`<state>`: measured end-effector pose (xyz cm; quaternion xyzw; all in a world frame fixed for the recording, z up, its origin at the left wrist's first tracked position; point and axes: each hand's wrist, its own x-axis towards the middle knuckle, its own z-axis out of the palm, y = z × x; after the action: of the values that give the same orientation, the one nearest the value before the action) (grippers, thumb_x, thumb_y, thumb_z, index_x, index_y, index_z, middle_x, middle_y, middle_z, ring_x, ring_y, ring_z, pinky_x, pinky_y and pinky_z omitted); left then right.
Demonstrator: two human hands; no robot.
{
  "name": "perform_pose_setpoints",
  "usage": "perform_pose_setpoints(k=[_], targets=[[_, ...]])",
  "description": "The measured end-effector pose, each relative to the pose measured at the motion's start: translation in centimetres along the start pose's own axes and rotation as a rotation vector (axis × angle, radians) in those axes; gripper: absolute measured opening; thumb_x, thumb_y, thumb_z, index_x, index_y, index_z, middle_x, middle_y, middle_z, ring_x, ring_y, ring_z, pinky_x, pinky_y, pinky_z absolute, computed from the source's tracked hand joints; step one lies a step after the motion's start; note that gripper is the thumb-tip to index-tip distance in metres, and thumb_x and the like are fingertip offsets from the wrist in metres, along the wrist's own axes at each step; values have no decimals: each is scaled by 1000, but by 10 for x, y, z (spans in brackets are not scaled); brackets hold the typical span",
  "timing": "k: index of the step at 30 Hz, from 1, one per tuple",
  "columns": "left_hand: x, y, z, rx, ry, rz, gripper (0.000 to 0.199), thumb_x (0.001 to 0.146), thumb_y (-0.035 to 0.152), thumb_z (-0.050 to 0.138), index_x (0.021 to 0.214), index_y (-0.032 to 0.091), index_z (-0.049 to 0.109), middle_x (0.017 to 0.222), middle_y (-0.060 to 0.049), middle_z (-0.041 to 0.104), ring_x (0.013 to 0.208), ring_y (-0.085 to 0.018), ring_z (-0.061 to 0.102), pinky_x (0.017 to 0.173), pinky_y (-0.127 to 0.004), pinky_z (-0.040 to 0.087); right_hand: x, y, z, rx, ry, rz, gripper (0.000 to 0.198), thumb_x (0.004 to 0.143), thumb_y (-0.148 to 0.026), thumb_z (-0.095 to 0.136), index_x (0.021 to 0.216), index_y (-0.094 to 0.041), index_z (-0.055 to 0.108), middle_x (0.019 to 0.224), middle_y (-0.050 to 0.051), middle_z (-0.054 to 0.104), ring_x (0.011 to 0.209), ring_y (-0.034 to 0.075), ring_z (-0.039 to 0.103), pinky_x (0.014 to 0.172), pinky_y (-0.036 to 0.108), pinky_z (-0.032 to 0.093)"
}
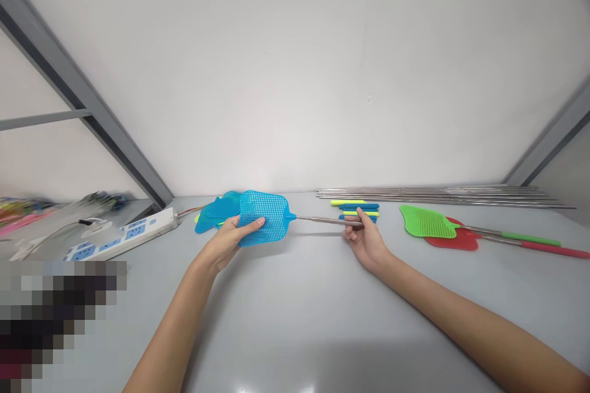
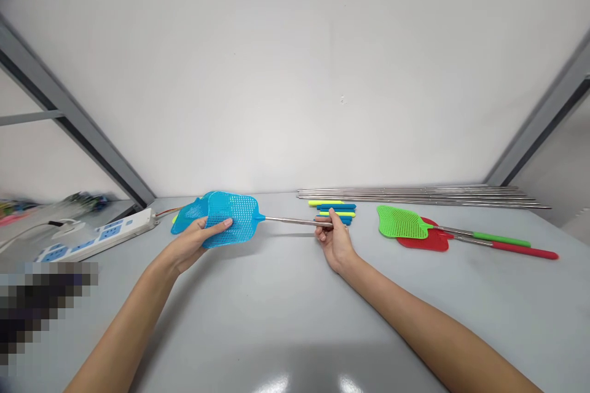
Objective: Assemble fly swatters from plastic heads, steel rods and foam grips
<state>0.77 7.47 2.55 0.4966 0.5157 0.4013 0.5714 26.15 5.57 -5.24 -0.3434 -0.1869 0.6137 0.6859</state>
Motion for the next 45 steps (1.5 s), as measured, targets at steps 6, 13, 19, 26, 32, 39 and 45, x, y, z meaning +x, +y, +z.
perform_pose_setpoints(k=[6, 13, 19, 26, 32, 39, 45], targets=[[-3, -1, 2, -32, -63, -41, 36, 54, 27, 67, 88, 18, 61, 92, -8, 63, 81, -22, 58, 73, -32, 46, -1, -2, 1, -2, 15, 6, 29, 70, -41, 50, 54, -17, 55, 38, -2, 45, 34, 5, 32, 44, 24, 37], [-7, -2, 10, -32, -73, -50, 39, 56, 28, 66, 93, 20, 58, 97, -8, 61, 84, -24, 58, 73, -34, 47, -1, -1, 1, 22, 19, -22, 32, 72, -40, 46, 50, -17, 52, 33, -3, 41, 32, 5, 28, 42, 24, 34], [-12, -4, 20, 1, -122, -37, 45, 59, 32, 64, 101, 21, 53, 103, -7, 58, 89, -22, 56, 77, -33, 45, -1, 1, 0, 53, 50, -67, 30, 72, -33, 44, 47, -18, 47, 30, -4, 36, 31, 5, 24, 41, 24, 33], [-14, -9, 31, -3, -154, -27, 43, 62, 33, 62, 101, 20, 51, 107, -7, 56, 92, -21, 54, 81, -32, 44, 0, 2, -1, 102, 107, -101, 26, 71, -27, 41, 47, -18, 43, 32, -5, 37, 31, 5, 26, 40, 23, 33], [-14, -17, 37, -31, -207, -51, 41, 64, 33, 60, 101, 19, 52, 107, -7, 56, 94, -21, 53, 83, -34, 42, -2, 2, 1, 153, 137, -149, 24, 71, -24, 38, 48, -18, 38, 38, -5, 42, 30, 5, 28, 38, 21, 32], [-16, -21, 43, -57, -191, -91, 42, 63, 33, 61, 102, 19, 52, 108, -8, 55, 94, -22, 53, 82, -33, 43, -3, 1, 2, 180, 152, -196, 27, 73, -26, 34, 47, -18, 31, 37, -6, 37, 30, 5, 27, 36, 20, 29], [-16, -24, 46, -44, -191, -123, 41, 64, 35, 60, 101, 18, 53, 107, -9, 56, 93, -22, 54, 83, -33, 42, -1, 2, 0, 186, 166, -228, 27, 72, -27, 33, 47, -18, 29, 37, -7, 35, 31, 5, 29, 35, 20, 26]])
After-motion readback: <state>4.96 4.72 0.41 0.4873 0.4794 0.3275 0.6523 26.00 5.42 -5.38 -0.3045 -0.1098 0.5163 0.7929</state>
